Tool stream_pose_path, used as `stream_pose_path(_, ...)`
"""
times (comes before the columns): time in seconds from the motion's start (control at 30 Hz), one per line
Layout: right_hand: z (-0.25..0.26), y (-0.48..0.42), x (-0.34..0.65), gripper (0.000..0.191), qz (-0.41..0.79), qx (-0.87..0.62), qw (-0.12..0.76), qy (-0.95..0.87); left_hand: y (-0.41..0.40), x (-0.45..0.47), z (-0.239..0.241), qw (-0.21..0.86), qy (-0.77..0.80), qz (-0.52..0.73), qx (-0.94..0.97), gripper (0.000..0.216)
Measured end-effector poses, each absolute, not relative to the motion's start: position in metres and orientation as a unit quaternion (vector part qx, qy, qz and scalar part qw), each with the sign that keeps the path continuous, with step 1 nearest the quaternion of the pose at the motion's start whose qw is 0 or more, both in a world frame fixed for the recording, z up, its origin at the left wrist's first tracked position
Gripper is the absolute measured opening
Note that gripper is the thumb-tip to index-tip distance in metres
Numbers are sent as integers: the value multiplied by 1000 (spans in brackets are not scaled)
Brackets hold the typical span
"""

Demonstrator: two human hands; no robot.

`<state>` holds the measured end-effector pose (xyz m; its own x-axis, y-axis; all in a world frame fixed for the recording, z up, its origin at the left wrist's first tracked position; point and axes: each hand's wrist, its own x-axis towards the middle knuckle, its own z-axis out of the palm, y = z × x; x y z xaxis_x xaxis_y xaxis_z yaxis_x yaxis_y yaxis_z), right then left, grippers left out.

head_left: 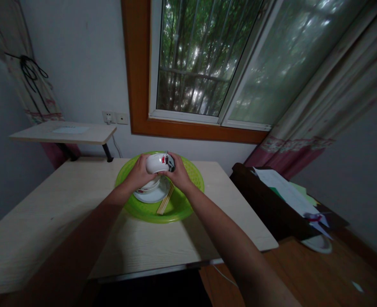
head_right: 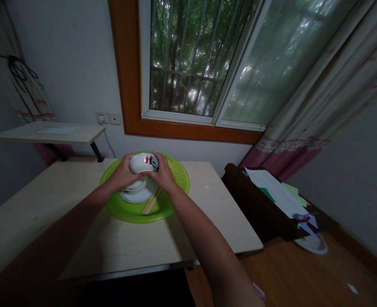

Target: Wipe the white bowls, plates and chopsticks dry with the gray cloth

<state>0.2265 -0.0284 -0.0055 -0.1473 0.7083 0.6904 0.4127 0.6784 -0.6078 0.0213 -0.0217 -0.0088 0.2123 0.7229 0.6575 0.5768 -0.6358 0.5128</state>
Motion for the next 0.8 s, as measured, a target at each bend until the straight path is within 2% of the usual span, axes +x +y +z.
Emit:
stream_pose_path(0.2,4,-38,226,84,125,-358,504,-776,-21,21,-9,54,427,457,778,62)
stream_pose_path(0.37,8,-44,226,45,144,-350,519,-766,-20,21,-12,12,414,436,799,58)
stream_pose_path(0.57,8,-42,226,39,120,-361,534,-755,-18,22,-16,-22,399,400,825,58)
stream_pose_path(0.8,6,-39,228,37,155,-383,544,-730,-21,21,-14,-38,389,383,837,57)
